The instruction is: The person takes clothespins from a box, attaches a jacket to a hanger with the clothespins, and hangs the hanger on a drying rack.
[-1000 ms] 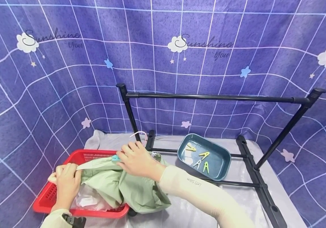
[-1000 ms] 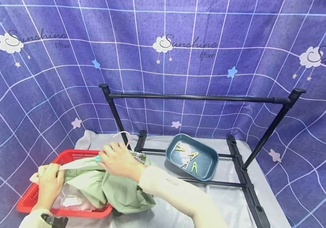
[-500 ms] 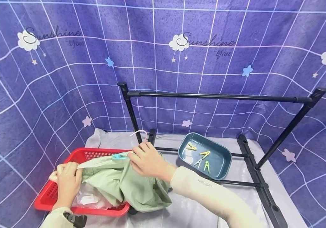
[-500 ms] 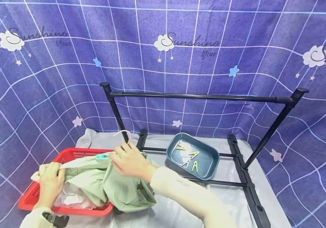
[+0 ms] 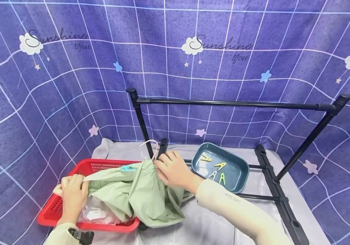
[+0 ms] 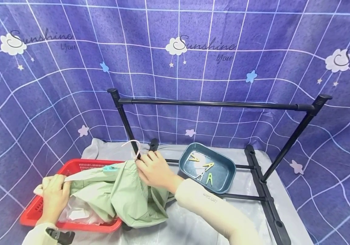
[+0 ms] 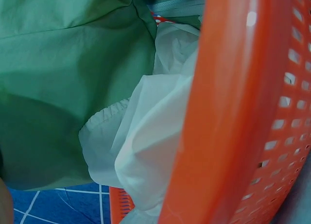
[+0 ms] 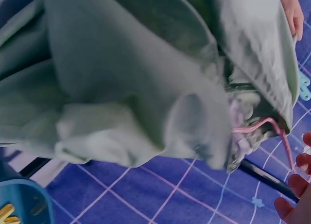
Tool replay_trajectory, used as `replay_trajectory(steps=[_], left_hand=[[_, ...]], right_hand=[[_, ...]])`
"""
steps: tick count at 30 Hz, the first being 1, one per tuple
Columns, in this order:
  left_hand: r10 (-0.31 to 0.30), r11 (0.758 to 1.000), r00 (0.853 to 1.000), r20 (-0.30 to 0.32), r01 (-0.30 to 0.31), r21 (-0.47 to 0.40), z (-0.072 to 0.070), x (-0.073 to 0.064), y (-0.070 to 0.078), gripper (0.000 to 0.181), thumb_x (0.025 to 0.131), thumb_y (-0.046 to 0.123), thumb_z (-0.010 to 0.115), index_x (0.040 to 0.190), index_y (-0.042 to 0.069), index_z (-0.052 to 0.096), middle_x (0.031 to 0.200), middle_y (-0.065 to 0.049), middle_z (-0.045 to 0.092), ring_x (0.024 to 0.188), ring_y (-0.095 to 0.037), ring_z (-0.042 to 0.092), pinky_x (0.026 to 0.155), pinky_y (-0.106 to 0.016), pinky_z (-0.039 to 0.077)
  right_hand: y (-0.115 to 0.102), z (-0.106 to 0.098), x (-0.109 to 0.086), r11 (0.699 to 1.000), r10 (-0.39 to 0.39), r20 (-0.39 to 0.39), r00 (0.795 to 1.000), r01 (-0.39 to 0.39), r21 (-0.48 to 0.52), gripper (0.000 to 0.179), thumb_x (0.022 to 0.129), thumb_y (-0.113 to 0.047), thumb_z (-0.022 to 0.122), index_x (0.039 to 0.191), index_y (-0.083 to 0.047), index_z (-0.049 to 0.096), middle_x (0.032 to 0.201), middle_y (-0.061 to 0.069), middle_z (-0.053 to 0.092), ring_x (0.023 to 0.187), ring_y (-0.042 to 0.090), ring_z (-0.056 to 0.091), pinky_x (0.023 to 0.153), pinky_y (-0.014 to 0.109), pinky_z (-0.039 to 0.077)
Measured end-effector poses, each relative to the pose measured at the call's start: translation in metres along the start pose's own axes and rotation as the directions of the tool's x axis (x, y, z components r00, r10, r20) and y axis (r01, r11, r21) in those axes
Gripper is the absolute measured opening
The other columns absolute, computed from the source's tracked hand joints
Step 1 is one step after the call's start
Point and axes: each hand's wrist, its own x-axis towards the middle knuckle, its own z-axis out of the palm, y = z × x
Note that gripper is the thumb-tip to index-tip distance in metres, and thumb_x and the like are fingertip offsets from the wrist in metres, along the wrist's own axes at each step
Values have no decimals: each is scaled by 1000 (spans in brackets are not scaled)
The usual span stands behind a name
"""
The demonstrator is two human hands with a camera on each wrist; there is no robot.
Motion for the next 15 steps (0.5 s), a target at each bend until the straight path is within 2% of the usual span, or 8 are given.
replay_trajectory(steps=[8,15], left_hand=[[26,1000,999,-22,-26,-10,0,0,-1,12,83,4,52,73,-1,47,72,-21,49,79,-47,41,75,-54,26],[19,1000,1000,-16,-19,-6,-1,-1,0,12,83,4,52,73,-2,47,72,-21,49,80,-48,41,76,-54,26]], right_hand=[[8,0,-16,999,46,9,999,-46,-12,27,95,-21,39,97,-11,64,88,3,56,80,24,54,71,37,43],[13,0,-28,996,88,17,996,-88,8,24,92,-20,44,98,-10,64,87,4,56,78,24,52,71,37,42]])
